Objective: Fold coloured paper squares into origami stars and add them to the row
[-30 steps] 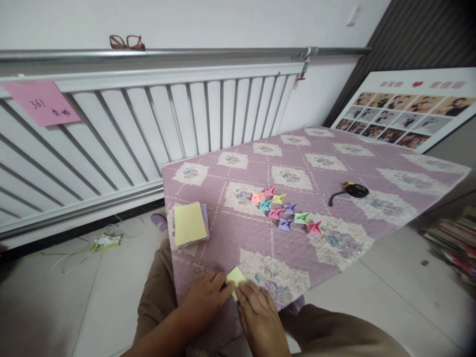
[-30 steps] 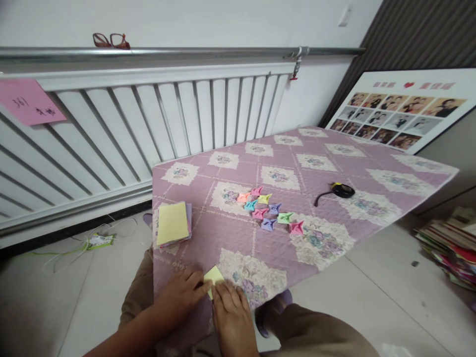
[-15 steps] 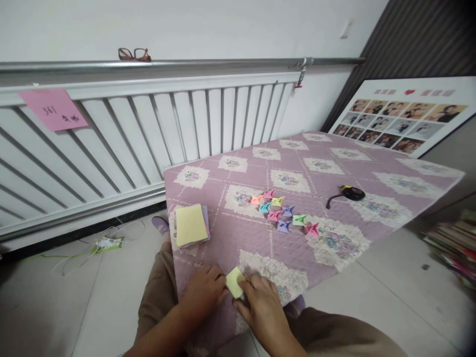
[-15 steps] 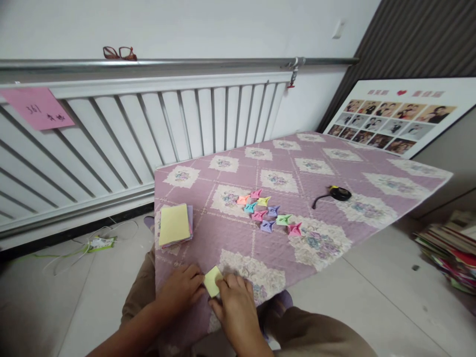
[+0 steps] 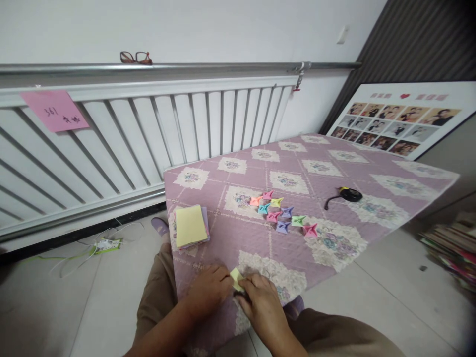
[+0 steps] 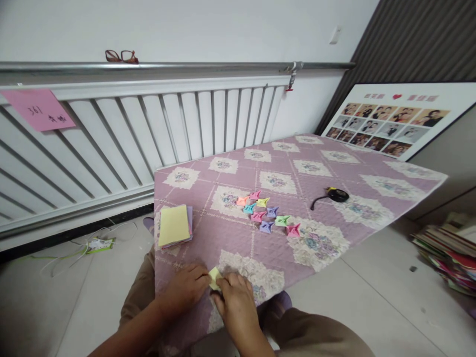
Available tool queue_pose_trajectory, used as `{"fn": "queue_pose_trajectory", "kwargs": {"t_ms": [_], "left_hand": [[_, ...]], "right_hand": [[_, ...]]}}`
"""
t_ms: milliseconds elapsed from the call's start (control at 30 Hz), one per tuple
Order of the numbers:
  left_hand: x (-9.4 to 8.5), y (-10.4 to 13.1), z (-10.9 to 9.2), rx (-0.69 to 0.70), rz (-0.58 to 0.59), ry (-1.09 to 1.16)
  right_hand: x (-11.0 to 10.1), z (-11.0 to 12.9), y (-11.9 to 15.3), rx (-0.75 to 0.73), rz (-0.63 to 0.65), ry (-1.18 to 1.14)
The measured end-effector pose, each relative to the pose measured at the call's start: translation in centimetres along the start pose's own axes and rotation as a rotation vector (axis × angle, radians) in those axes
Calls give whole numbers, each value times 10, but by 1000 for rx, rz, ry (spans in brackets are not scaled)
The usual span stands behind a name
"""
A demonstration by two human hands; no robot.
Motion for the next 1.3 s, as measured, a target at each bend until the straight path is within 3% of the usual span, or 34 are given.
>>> {"fn": "queue_pose_trajectory", "kwargs": {"t_ms": [100,200,300,400,533,667,867,1033,1167,1300], "left_hand": [[-11,2,2,-53,-20,196],[-18,3,10,-151,-20,496],[-15,-1,18,-232,62,638],[-10,-7,21,-269,126,617],[-9,-12,19,-305,130,483],[-5,-12,15,-295,134,306],[9,-6,9,-94,68,126],[10,1,9,-1,59,170],[3,1,12,11,58,278],[4,0,14,17,71,311]], "right_hand": [[-3,-3,1,-55,-78,-119],[-6,-5,-1,-77,-33,-329],[-5,-7,-5,-35,3,-448],[-1,-12,-8,0,-28,-343],[2,-12,-8,21,-137,-27],[2,-7,-6,18,-184,131],[4,-2,-5,-33,-195,181],[6,6,-5,-183,-79,151],[-1,4,-3,-208,57,-43],[-5,2,-4,-200,106,-79]]}}
Point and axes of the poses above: each hand's wrist, its own y-axis away from the middle knuckle, its own x-axis out of the palm, z = x × y, the point moved 7 cm from there along -y, towards the middle knuckle, and after that the axes turned 14 degrees about z, right-handed, at the moved point
